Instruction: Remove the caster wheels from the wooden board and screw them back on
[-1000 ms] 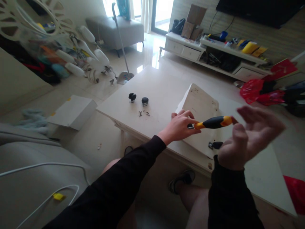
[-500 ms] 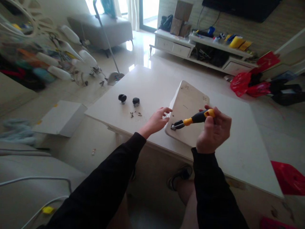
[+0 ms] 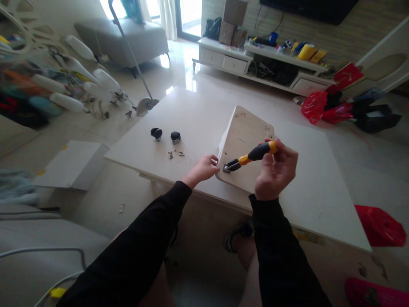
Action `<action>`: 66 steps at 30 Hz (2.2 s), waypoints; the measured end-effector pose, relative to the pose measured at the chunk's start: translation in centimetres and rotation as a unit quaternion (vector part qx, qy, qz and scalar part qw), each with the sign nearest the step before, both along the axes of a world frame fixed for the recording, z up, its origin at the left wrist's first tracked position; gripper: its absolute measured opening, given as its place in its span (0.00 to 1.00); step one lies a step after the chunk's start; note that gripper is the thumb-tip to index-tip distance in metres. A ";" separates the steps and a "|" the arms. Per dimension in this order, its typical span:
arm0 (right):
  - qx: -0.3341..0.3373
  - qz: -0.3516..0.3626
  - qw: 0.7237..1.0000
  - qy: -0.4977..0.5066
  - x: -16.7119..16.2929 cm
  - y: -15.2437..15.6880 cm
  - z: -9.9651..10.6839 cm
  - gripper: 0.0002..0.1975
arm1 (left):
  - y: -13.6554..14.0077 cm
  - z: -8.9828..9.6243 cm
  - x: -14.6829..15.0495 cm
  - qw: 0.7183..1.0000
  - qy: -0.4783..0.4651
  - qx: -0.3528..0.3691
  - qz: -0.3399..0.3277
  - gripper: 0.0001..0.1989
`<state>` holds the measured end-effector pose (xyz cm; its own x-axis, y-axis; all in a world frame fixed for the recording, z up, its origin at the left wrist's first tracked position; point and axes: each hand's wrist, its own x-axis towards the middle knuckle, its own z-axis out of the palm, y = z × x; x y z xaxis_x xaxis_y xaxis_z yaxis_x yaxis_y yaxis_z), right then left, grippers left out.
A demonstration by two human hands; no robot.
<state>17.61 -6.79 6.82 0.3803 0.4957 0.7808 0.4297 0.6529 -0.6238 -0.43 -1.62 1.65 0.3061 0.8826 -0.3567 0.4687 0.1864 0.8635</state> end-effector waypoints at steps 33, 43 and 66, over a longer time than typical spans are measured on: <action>-0.038 0.015 0.998 0.058 -0.3 0.1 0.2 0.14 | 0.3 0.8 0.0 0.998 0.045 0.039 -0.021 0.18; -0.004 -0.018 0.996 0.084 -0.4 0.5 -0.2 0.14 | 0.3 0.7 0.1 0.999 0.023 0.018 -0.017 0.20; 0.033 -0.032 0.998 0.046 -0.4 0.5 0.1 0.15 | 0.1 1.0 0.1 0.999 0.029 0.018 -0.016 0.19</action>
<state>17.19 -6.30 6.91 0.4823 0.4168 0.7705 0.4147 0.6662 -0.6199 -0.32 -1.49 2.66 0.3138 0.8856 -0.3423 0.5237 0.1393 0.8404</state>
